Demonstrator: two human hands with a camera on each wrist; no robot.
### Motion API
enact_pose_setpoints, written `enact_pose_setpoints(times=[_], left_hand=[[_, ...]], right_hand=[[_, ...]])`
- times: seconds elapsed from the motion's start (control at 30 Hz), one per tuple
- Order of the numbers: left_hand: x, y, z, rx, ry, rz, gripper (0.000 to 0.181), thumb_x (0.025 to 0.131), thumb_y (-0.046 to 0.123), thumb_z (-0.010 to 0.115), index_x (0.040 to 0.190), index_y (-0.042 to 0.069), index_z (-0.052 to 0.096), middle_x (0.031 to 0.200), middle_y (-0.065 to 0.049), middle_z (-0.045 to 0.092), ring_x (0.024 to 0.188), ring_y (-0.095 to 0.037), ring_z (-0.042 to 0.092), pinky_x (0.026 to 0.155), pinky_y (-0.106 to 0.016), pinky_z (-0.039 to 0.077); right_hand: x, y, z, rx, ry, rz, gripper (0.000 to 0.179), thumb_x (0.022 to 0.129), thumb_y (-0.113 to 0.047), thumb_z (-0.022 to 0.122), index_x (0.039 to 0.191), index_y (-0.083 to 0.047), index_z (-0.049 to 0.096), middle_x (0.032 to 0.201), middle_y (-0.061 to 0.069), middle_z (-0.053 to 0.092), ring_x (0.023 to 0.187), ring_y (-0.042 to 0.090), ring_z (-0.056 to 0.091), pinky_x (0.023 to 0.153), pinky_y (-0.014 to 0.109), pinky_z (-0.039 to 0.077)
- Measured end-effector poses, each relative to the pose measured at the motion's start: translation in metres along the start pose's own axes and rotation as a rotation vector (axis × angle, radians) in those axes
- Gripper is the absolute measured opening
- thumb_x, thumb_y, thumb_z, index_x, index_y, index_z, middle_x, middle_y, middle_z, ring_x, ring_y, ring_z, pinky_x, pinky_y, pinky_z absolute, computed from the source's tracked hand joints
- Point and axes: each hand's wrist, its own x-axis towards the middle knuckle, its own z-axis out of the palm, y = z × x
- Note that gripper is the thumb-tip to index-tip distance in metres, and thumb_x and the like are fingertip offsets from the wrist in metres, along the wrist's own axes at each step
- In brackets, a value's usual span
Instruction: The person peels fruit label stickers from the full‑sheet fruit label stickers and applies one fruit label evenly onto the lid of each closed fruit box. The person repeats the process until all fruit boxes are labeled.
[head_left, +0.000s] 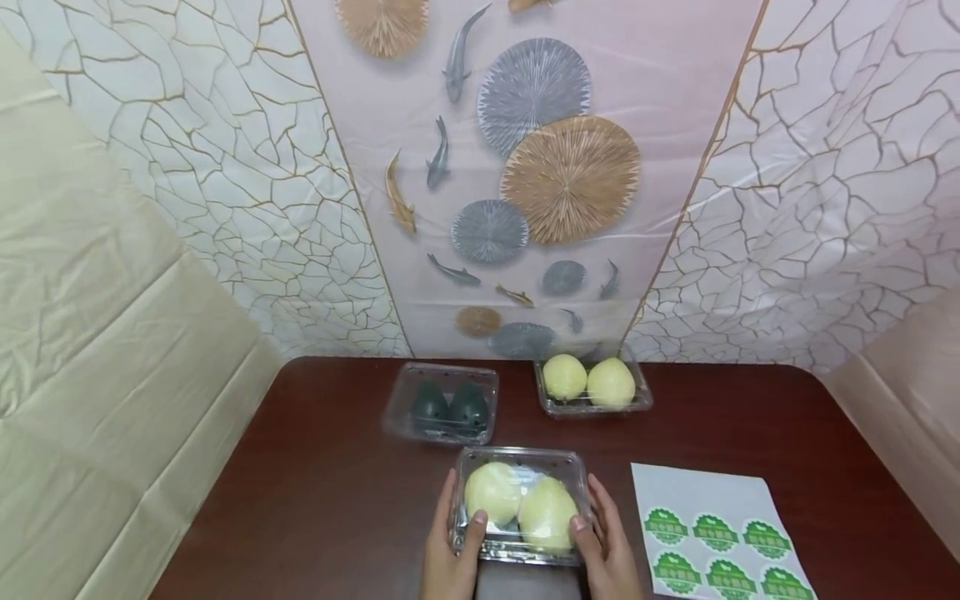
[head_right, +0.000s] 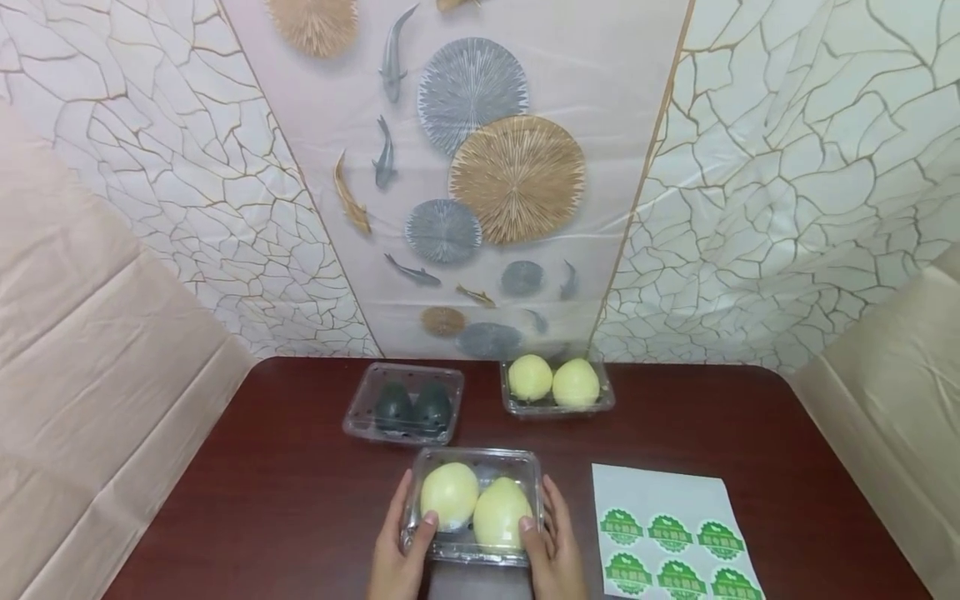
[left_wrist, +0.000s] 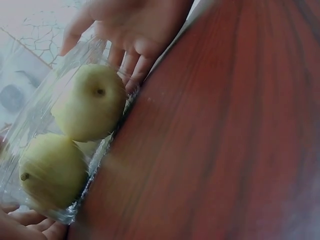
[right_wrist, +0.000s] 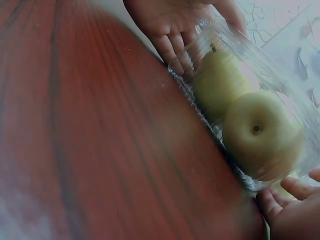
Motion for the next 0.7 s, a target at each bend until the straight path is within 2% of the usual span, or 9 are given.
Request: enact_pose_setpoints(times=[0.07, 0.2, 0.3, 0.37, 0.43, 0.57, 0.63, 0.7], left_hand=[[0.001, 0.0, 0.0, 0.024, 0.01, -0.006, 0.065, 0.094, 0.026, 0.069, 0.152, 0.019, 0.04, 0.146, -0.014, 0.052, 0.132, -0.03, 0.047, 0.108, -0.023, 0.034], [0.007, 0.002, 0.003, 0.062, 0.011, -0.021, 0.065, 0.093, 0.031, 0.069, 0.151, 0.019, 0.042, 0.146, -0.012, 0.052, 0.133, -0.03, 0.047, 0.111, -0.048, 0.036], [0.014, 0.005, 0.005, 0.054, -0.02, -0.007, 0.064, 0.093, 0.034, 0.069, 0.149, 0.016, 0.044, 0.144, -0.014, 0.054, 0.133, -0.03, 0.047, 0.111, -0.053, 0.035], [0.018, 0.006, 0.004, 0.041, -0.041, 0.0, 0.062, 0.093, 0.032, 0.07, 0.146, 0.013, 0.046, 0.139, -0.015, 0.057, 0.129, -0.029, 0.052, 0.108, -0.047, 0.041], [0.019, 0.007, -0.001, 0.028, -0.054, -0.005, 0.057, 0.094, 0.029, 0.069, 0.143, 0.01, 0.049, 0.133, -0.016, 0.06, 0.122, -0.026, 0.058, 0.102, -0.04, 0.048], [0.013, 0.009, -0.015, 0.032, -0.037, -0.063, 0.042, 0.097, 0.024, 0.065, 0.133, 0.005, 0.058, 0.117, -0.01, 0.066, 0.102, -0.015, 0.064, 0.086, -0.026, 0.053], [0.008, 0.009, -0.021, 0.015, -0.035, -0.102, 0.036, 0.099, 0.021, 0.062, 0.128, 0.001, 0.06, 0.109, -0.009, 0.067, 0.09, -0.009, 0.064, 0.078, -0.024, 0.054], [0.004, 0.01, -0.026, -0.031, -0.039, -0.14, 0.033, 0.1, 0.018, 0.059, 0.125, -0.004, 0.061, 0.1, -0.008, 0.067, 0.078, -0.007, 0.062, 0.07, -0.025, 0.055]], right_hand=[[0.0, -0.001, 0.0, -0.006, 0.004, 0.008, 0.058, 0.102, -0.015, 0.054, 0.154, -0.004, 0.03, 0.148, 0.027, 0.042, 0.118, -0.016, 0.042, 0.094, 0.003, 0.036], [0.005, -0.008, -0.002, -0.08, -0.007, 0.098, 0.065, 0.102, -0.028, 0.057, 0.156, -0.009, 0.026, 0.153, 0.022, 0.038, 0.134, 0.008, 0.042, 0.096, 0.003, 0.032], [0.012, -0.017, -0.005, -0.16, -0.016, 0.148, 0.072, 0.101, -0.039, 0.057, 0.157, -0.012, 0.02, 0.155, 0.021, 0.036, 0.14, 0.033, 0.038, 0.105, 0.021, 0.039], [0.013, -0.02, -0.007, -0.198, -0.009, 0.159, 0.073, 0.101, -0.041, 0.056, 0.157, -0.012, 0.02, 0.153, 0.023, 0.037, 0.138, 0.04, 0.04, 0.108, 0.038, 0.042], [0.013, -0.022, -0.008, -0.239, -0.007, 0.184, 0.073, 0.101, -0.044, 0.055, 0.155, -0.01, 0.021, 0.149, 0.025, 0.041, 0.134, 0.041, 0.045, 0.106, 0.05, 0.043], [0.003, -0.02, -0.009, -0.287, 0.021, 0.248, 0.062, 0.102, -0.038, 0.054, 0.149, -0.002, 0.034, 0.129, 0.021, 0.057, 0.108, 0.025, 0.062, 0.087, 0.034, 0.055], [-0.003, -0.019, -0.009, -0.268, 0.034, 0.286, 0.058, 0.103, -0.036, 0.052, 0.145, 0.001, 0.037, 0.114, 0.016, 0.06, 0.089, 0.017, 0.063, 0.072, 0.027, 0.055], [-0.008, -0.019, -0.008, -0.204, 0.039, 0.319, 0.054, 0.105, -0.033, 0.05, 0.144, 0.002, 0.038, 0.102, 0.011, 0.058, 0.074, 0.014, 0.06, 0.063, 0.025, 0.053]])
